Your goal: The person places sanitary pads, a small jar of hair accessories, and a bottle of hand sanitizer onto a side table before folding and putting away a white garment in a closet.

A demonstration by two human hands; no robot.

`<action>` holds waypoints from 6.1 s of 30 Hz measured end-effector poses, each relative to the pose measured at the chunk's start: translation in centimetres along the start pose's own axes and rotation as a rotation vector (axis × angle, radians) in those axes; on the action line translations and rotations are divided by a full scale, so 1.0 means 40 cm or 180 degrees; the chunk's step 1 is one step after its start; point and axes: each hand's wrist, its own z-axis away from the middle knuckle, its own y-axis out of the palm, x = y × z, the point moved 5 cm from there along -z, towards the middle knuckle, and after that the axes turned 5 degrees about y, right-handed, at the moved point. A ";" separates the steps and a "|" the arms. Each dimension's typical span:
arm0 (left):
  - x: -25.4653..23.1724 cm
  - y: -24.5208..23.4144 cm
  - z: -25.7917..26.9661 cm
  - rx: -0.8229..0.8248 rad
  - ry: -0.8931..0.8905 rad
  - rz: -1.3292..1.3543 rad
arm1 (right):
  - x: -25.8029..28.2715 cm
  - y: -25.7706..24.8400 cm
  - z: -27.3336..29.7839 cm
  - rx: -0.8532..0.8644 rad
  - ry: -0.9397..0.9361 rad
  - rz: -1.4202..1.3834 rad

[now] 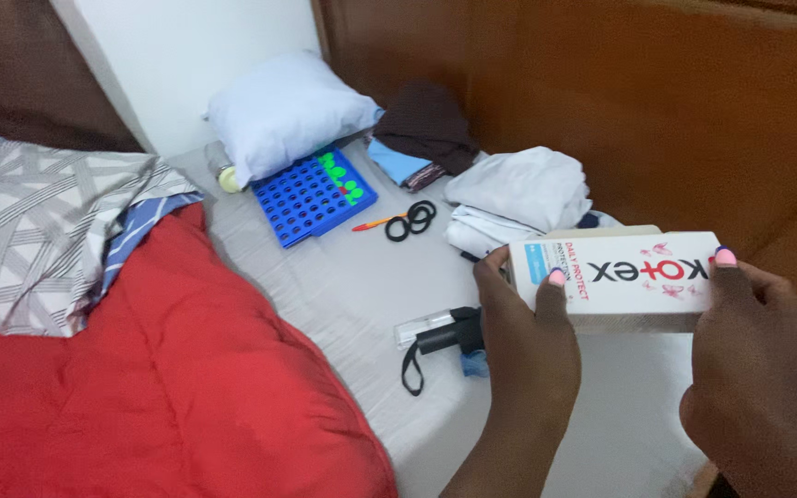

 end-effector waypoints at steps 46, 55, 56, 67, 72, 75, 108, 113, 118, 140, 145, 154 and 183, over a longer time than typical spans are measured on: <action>0.237 0.939 0.553 0.0986 0.1295 -0.0901 | -0.312 -1.051 -0.372 -0.1258 -0.0201 -0.0728; 0.332 1.174 0.795 0.1794 0.0471 -0.1084 | -0.529 -1.391 -0.435 -0.1485 -0.0420 -0.1065; 0.343 1.198 0.818 0.1798 0.0627 -0.1036 | -0.544 -1.426 -0.436 -0.1555 -0.0307 -0.1036; 0.485 1.397 1.000 0.2129 0.0221 -0.0713 | -0.687 -1.710 -0.466 -0.1992 0.0249 -0.0768; 0.548 1.451 1.050 0.2242 -0.0009 -0.0867 | -0.809 -1.805 -0.494 -0.2087 0.0056 -0.0543; 0.597 1.481 1.077 0.2315 -0.0244 -0.0736 | -0.876 -1.839 -0.489 -0.2236 0.0557 -0.0311; 1.128 1.711 1.058 0.2394 -0.0441 -0.0927 | -1.303 -1.903 -0.712 -0.1133 0.2229 0.0881; 1.211 1.724 1.074 0.2304 -0.0863 -0.1096 | -1.318 -1.897 -0.731 -0.0562 0.1941 0.1661; 1.261 1.749 1.100 0.1743 -0.1075 -0.1147 | -1.393 -1.923 -0.743 -0.0691 0.1629 0.1012; 1.189 1.835 1.184 0.0838 -0.0966 -0.0534 | -1.156 -1.804 -0.927 -0.0598 0.0839 0.2032; 1.182 1.845 1.181 0.0834 -0.0952 -0.0516 | -1.152 -1.800 -0.951 -0.0539 0.1045 0.2150; 1.177 1.856 1.202 0.0793 -0.0939 -0.0461 | -1.175 -1.805 -0.990 -0.0279 0.0643 0.2143; 1.091 1.791 1.182 0.0588 -0.0538 -0.1184 | -1.300 -1.938 -0.706 -0.1244 0.2001 0.1031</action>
